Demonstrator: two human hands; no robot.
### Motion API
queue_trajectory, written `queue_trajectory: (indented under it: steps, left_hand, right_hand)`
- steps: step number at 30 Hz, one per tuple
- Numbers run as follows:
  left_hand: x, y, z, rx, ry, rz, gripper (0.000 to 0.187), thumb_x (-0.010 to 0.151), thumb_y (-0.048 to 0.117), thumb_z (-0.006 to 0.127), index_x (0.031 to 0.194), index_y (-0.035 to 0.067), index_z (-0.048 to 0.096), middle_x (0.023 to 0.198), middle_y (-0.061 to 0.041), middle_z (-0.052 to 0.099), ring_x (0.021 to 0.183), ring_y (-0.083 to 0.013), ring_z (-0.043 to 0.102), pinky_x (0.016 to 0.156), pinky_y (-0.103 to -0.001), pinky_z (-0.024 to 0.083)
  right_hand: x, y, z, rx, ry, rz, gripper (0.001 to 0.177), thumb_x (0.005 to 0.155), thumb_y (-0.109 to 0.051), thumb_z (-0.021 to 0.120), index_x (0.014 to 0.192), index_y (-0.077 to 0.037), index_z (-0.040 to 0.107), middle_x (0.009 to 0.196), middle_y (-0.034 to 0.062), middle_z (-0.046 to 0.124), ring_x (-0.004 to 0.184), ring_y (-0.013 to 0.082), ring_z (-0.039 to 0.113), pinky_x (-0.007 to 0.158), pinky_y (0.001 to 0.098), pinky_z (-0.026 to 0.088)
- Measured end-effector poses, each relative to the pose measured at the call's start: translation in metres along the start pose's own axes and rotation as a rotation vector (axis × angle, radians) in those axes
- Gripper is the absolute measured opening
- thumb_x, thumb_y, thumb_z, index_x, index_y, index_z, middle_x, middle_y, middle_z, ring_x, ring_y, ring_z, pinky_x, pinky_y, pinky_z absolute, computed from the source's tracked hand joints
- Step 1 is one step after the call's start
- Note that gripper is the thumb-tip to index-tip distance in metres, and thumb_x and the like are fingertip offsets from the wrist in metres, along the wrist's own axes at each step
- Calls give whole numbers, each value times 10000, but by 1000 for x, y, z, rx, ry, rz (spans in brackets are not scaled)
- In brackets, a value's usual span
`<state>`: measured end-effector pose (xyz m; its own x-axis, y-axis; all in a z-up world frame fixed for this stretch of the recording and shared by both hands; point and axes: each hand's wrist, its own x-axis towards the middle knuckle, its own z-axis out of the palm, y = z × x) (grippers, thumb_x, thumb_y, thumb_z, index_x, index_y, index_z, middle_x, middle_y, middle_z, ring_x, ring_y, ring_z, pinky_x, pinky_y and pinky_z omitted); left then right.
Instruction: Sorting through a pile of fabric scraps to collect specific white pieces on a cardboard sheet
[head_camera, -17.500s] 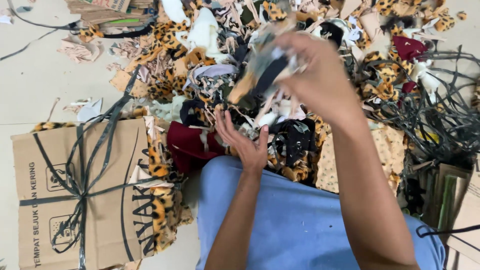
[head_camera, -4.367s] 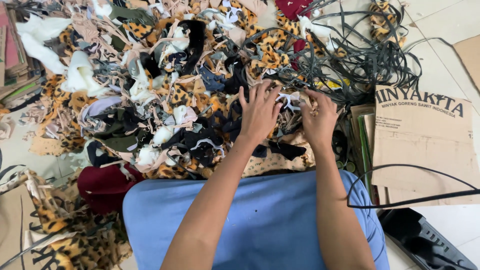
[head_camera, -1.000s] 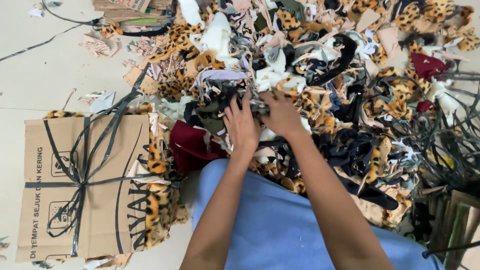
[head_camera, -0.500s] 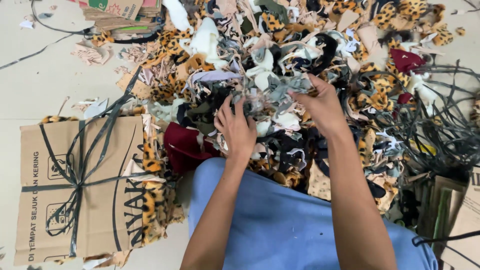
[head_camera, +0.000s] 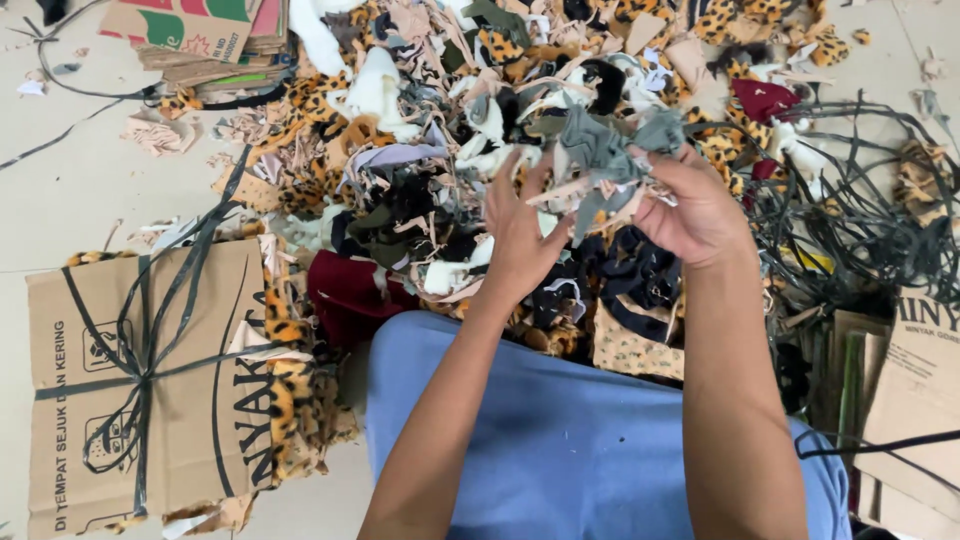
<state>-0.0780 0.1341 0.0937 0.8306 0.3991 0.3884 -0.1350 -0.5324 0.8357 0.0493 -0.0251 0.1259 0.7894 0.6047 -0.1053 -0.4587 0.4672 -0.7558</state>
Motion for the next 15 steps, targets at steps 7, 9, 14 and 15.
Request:
queue_trajectory:
  steps: [7,9,14,15]
  left_hand:
    - [-37,4,35,-521,-231,-293,291,1070,101,451,1285,126,646,1131,-132,742,930,-248,694,837,-483,554]
    - [-50,-13,64,-1145,-108,-640,387,1055,82,439,1441,78,457,1289,-246,628,1041,-450,697,811,-595,624]
    - [-94,-36,107,-1238,-83,-853,443,1026,29,394,1455,98,483,1253,-261,622,1116,-450,667,899,-621,600]
    - [-107,-51,122,-1226,-89,-898,457,1003,1,418,1432,123,518,1253,-226,628,1130,-409,675,907,-589,606]
  right_hand:
    - [-62,-20,-52,-11,58,-48,224,982,-3,612,1199,20,663,1008,198,719,944,405,768,766,669,620]
    - [-82,-8,-88,-85,256,-46,266,925,-20,702,1187,-7,658,990,161,710,865,352,772,642,616,632]
    - [-145,32,-122,-238,442,44,244,908,-34,717,1144,-51,655,970,52,697,807,173,735,686,393,656]
    - [-155,44,-140,-300,486,85,267,897,-30,734,1154,-68,674,968,31,695,802,140,727,694,328,649]
